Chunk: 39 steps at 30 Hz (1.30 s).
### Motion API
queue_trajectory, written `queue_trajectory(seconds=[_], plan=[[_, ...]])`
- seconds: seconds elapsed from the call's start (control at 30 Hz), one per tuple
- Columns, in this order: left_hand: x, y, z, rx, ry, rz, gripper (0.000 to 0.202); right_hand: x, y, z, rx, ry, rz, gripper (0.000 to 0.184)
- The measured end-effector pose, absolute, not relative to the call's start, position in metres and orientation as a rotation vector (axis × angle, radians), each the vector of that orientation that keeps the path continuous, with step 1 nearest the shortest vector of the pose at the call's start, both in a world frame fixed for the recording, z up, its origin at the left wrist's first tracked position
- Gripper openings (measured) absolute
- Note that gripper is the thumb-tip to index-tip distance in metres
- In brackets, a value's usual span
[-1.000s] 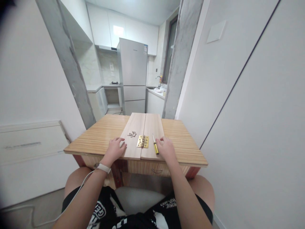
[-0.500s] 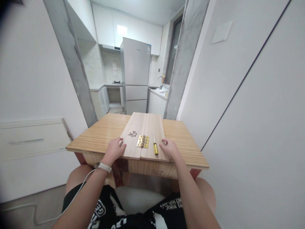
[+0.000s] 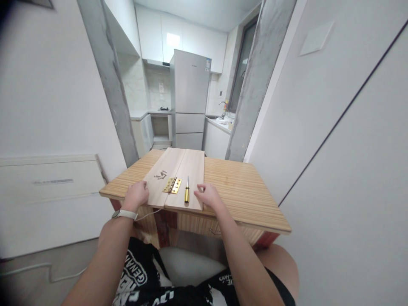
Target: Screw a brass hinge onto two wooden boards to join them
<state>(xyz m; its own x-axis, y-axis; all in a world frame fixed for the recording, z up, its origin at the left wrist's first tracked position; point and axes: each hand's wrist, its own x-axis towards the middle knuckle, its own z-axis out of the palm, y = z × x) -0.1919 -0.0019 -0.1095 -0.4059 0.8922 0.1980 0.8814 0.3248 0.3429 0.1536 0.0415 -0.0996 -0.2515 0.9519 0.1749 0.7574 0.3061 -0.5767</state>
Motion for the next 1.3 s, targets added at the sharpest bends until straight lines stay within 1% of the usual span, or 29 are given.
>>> queue_trajectory(seconds=[0.27,0.47,0.6,0.77,0.9,1.03,1.17,1.3], plan=[[-0.225,-0.008,-0.115,1.446,2.858,0.718,0.035,0.080,0.052,-0.094,-1.463,-2.189,0.399,0.043],[-0.245,-0.013,-0.115,1.512,2.853,0.645,0.035,0.041,0.056,-0.096,-1.399,-2.239,0.337,0.038],[-0.257,-0.017,-0.115,1.536,2.899,0.662,0.033,0.024,0.058,-0.100,-1.391,-2.258,0.308,0.041],[-0.265,-0.017,-0.118,1.420,2.943,0.773,0.034,0.007,0.057,-0.102,-1.400,-2.304,0.222,0.042],[-0.272,-0.014,-0.116,1.413,2.919,0.737,0.034,-0.001,0.054,-0.099,-1.394,-2.360,0.164,0.045],[-0.276,-0.008,-0.115,1.378,2.895,0.737,0.036,0.002,0.049,-0.096,-1.366,-2.429,0.181,0.048],[-0.276,-0.003,-0.117,1.297,2.906,0.782,0.040,0.002,0.044,-0.095,-1.390,-2.351,0.165,0.057],[-0.279,-0.001,-0.116,1.238,2.936,0.797,0.043,-0.007,0.040,-0.094,-1.360,-2.361,0.227,0.054]])
